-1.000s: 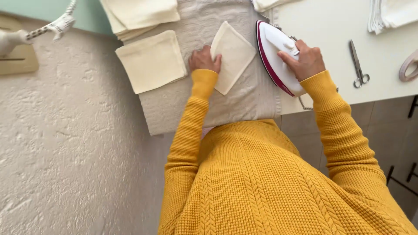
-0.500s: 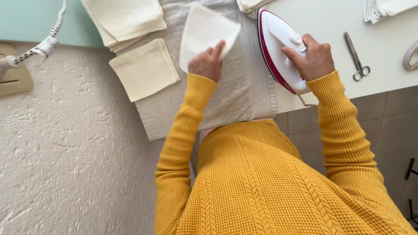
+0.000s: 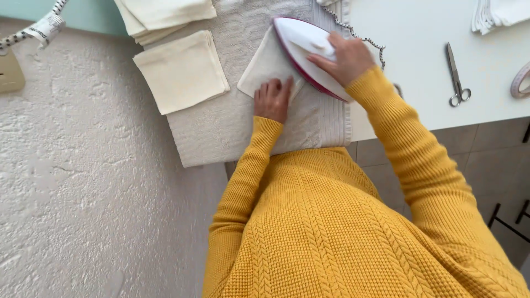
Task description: Ironing and folding small pieces of fabric on a workbench.
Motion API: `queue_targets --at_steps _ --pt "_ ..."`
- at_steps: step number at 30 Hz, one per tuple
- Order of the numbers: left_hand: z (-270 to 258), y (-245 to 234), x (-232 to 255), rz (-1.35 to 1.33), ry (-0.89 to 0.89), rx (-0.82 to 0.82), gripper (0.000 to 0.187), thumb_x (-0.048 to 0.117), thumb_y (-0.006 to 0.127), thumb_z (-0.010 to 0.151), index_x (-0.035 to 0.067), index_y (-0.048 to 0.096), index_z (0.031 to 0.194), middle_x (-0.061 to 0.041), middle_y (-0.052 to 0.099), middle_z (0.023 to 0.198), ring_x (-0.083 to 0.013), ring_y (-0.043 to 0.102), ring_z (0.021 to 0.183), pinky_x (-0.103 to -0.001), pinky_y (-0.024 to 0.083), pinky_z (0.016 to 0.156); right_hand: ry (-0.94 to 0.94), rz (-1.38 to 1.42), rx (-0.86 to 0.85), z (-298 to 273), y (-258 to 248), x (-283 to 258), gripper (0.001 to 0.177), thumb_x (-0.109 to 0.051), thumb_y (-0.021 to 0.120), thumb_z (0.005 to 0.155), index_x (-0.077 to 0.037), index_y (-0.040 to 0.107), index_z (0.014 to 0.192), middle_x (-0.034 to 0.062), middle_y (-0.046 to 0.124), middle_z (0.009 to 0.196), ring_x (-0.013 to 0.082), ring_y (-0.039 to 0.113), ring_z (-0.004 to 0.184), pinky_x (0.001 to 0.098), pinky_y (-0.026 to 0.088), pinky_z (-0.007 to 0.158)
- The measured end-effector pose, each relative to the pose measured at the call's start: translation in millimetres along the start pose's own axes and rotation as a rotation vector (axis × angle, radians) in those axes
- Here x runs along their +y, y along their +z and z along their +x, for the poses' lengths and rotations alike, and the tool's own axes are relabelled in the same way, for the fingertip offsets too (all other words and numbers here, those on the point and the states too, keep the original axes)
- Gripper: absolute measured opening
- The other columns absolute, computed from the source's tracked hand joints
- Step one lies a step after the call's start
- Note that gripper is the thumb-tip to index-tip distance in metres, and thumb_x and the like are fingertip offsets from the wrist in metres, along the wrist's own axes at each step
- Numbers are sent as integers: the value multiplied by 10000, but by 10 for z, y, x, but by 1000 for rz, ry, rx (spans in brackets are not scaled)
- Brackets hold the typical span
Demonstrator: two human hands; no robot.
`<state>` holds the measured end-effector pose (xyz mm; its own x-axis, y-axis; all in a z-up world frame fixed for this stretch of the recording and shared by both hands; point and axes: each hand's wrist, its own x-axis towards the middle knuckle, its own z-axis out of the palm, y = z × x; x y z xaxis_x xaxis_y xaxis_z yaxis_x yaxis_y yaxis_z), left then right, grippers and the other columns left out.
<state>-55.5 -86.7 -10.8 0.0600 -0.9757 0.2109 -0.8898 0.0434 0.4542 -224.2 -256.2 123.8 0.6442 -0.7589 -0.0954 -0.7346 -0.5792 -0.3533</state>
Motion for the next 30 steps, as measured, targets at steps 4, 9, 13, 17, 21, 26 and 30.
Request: queue_targets --at_steps 4,9,13,17,21,26,30 --pt "39 -360 162 30 -24 -12 551 0 586 951 269 623 1431 -47 591 1082 -208 566 973 -351 488 858 -3 -20 -77 359 149 -229 627 -559 695 1037 64 655 1098 206 707 744 305 720 645 419 608 631" --pt "-13 -421 122 -79 25 -24 557 23 590 936 306 620 1414 -37 573 1088 -219 566 984 -365 481 908 -18 -18 -68 614 289 -374 602 -556 718 996 27 648 1128 185 712 711 313 731 657 444 605 616" --pt "3 -497 32 -208 53 5 467 39 628 865 287 665 1259 -41 596 1123 -242 579 1030 -382 470 915 25 -43 -145 771 314 -489 625 -596 703 1005 22 638 1071 193 697 717 320 727 652 444 606 607" --pt "123 -383 -167 -227 -180 206 214 32 637 961 107 640 1162 -53 605 1238 -248 574 1193 -406 476 1049 -17 -20 -114 759 511 -485 603 -579 692 1010 17 624 1078 167 702 706 304 731 638 436 610 593" --pt "173 -293 -226 -156 -219 248 210 140 662 976 71 653 1174 -80 601 1265 -280 542 1202 -420 450 1025 -33 -66 -104 607 509 -425 590 -558 669 1030 25 606 1090 155 701 701 275 727 608 420 605 534" --pt "168 -358 -238 -198 -230 206 221 134 658 982 76 635 1194 -87 586 1279 -280 540 1210 -428 448 1044 -6 -102 -145 438 348 -499 575 -561 655 1032 10 604 1072 171 705 701 288 713 605 411 600 535" --pt "157 -314 -256 -177 -204 214 243 157 663 987 83 629 1216 -72 584 1302 -277 541 1222 -428 443 1040 45 -77 -173 516 449 -491 579 -550 628 1061 27 589 1090 179 702 688 286 708 582 421 602 535"
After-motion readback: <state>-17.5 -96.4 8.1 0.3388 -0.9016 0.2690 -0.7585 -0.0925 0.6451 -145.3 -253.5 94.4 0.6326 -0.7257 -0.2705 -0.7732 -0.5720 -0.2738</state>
